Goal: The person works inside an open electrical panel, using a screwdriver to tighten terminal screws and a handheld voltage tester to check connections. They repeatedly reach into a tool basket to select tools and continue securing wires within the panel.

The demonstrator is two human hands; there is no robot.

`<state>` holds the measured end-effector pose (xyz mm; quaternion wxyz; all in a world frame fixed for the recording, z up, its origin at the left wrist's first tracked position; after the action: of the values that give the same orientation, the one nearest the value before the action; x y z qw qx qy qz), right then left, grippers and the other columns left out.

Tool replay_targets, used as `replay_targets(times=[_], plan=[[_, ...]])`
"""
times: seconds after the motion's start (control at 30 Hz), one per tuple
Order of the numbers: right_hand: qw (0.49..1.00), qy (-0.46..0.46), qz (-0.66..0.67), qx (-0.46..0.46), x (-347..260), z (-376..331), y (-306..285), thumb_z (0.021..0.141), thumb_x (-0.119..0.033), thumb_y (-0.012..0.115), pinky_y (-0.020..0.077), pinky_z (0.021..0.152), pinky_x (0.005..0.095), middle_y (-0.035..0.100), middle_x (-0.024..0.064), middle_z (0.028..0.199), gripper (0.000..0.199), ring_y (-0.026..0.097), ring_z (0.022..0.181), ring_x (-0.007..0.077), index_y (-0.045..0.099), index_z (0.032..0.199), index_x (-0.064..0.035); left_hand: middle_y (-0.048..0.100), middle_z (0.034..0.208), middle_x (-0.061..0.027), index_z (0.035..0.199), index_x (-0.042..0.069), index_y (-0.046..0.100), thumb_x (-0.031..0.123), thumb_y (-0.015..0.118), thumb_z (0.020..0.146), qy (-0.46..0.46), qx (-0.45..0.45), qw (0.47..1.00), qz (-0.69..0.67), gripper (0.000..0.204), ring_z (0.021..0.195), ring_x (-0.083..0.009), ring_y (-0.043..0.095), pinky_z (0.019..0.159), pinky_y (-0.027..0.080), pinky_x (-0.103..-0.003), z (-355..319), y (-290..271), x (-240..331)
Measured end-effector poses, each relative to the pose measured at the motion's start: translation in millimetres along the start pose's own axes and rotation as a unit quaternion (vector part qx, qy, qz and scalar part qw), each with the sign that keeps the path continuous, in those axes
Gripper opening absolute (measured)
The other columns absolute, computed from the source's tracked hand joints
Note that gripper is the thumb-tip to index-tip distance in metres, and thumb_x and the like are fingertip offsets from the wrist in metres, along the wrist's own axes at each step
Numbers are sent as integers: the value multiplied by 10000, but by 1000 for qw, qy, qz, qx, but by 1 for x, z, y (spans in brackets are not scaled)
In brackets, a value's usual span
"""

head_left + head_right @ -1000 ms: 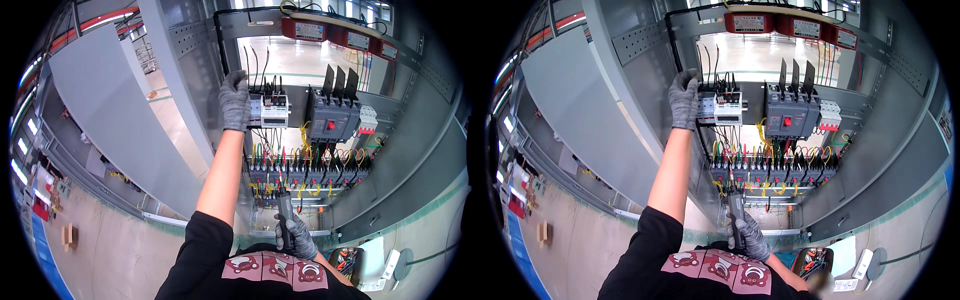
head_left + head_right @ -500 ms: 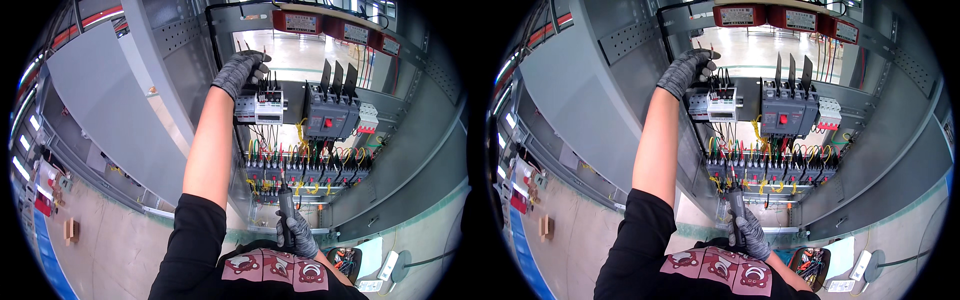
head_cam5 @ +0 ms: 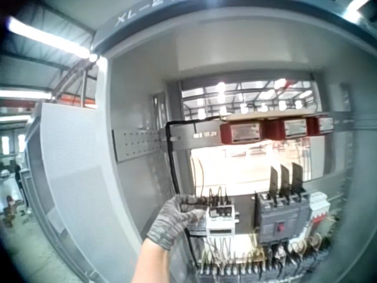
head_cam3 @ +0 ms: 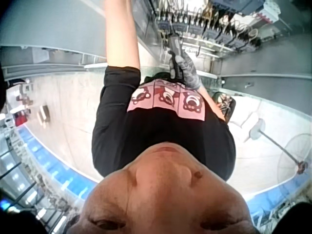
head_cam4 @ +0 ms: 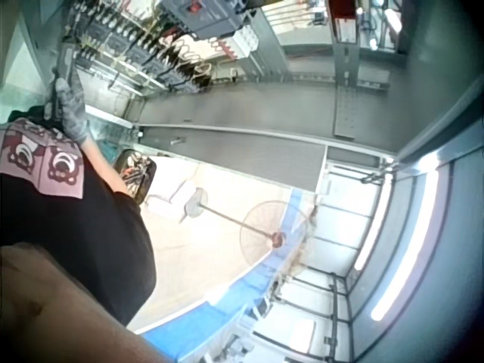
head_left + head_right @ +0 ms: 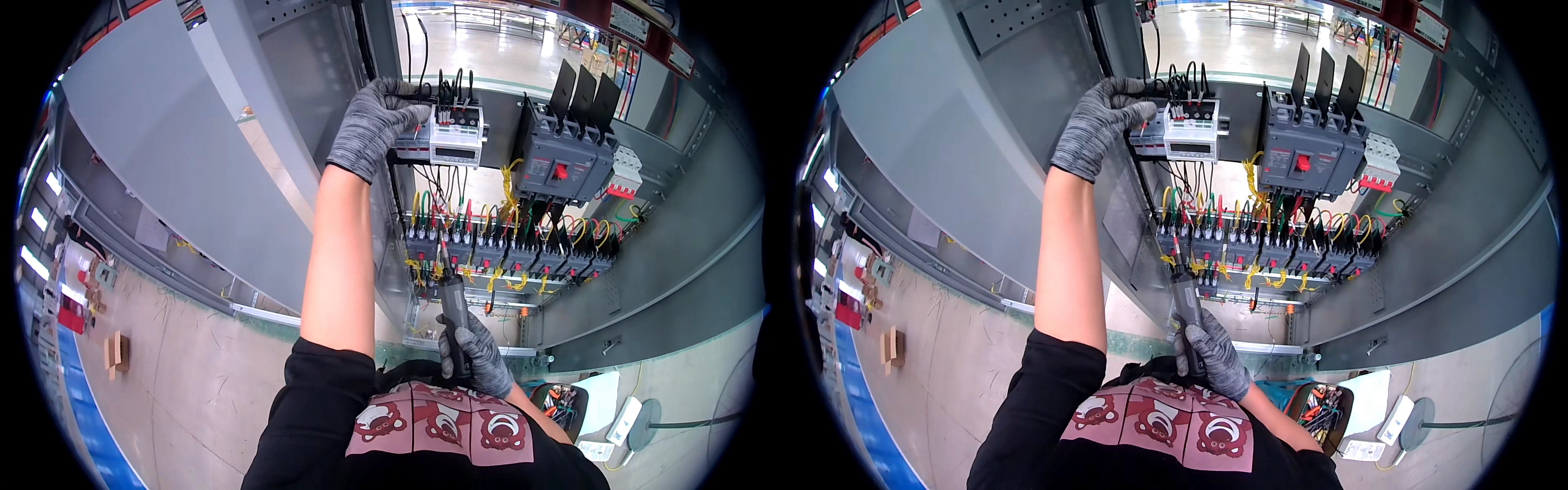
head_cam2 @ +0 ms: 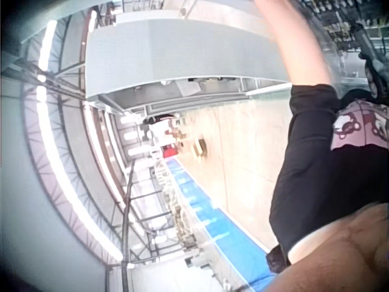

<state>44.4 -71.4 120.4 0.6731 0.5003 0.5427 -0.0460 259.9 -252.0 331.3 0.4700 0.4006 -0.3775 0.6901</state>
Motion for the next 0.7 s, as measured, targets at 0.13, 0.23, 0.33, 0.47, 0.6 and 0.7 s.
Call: replay_targets(times=[0.13, 0.23, 0.33, 0.47, 0.6, 0.7], plan=[[1000, 15, 6, -23, 7, 7, 4, 937, -317, 545, 473, 509, 252, 558, 65, 815, 431, 558, 566, 131, 438, 1233, -23, 642, 744, -40, 895, -8, 632, 39, 746, 748, 2, 36, 999, 17, 192, 647, -94, 589, 629, 510, -228, 11, -5, -19], [999, 29, 6, -25, 9, 8, 3, 934, -313, 551, 470, 501, 252, 557, 69, 819, 443, 556, 564, 132, 436, 1240, -15, 630, 691, -39, 867, -1, 635, 29, 707, 785, 18, 36, 999, 25, 113, 571, -79, 555, 545, 468, -222, 27, -8, -21], [999, 32, 21, -12, 9, 7, -2, 931, -311, 555, 471, 498, 254, 555, 69, 806, 455, 558, 564, 135, 431, 1249, -10, 628, 687, -30, 863, 9, 629, 15, 670, 814, 11, 21, 1000, 7, 64, 547, -66, 532, 506, 442, -226, 38, -1, -24], [1000, 24, 6, 7, 7, 6, -11, 908, -347, 579, 489, 502, 271, 556, 82, 793, 536, 569, 556, 161, 406, 1266, 13, 644, 748, -33, 912, 19, 639, 41, 670, 828, 18, -1, 999, 36, 92, 619, -81, 558, 582, 469, -225, 43, 8, -28], [1000, 20, 9, 18, 6, 7, -15, 907, -337, 581, 500, 507, 276, 554, 96, 805, 551, 575, 558, 172, 392, 1275, 26, 636, 747, -18, 912, 5, 636, 2, 666, 810, 51, 28, 993, 100, 106, 651, -75, 554, 617, 471, -224, 47, 1, -41], [999, 26, 10, 31, 7, 10, -18, 906, -345, 580, 503, 508, 277, 554, 96, 805, 556, 576, 557, 172, 392, 1274, 28, 637, 751, -18, 911, 4, 638, 6, 672, 806, 33, -6, 998, 60, 110, 665, -75, 557, 638, 477, -227, 44, 10, -41]])
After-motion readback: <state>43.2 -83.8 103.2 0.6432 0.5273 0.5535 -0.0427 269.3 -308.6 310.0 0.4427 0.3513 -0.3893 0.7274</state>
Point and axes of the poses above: each hand's wrist, its own z-axis towards the middle knuckle, its own y-axis out of the palm, x = y × z, the point moved 5 cm from there along z, towards the middle knuckle
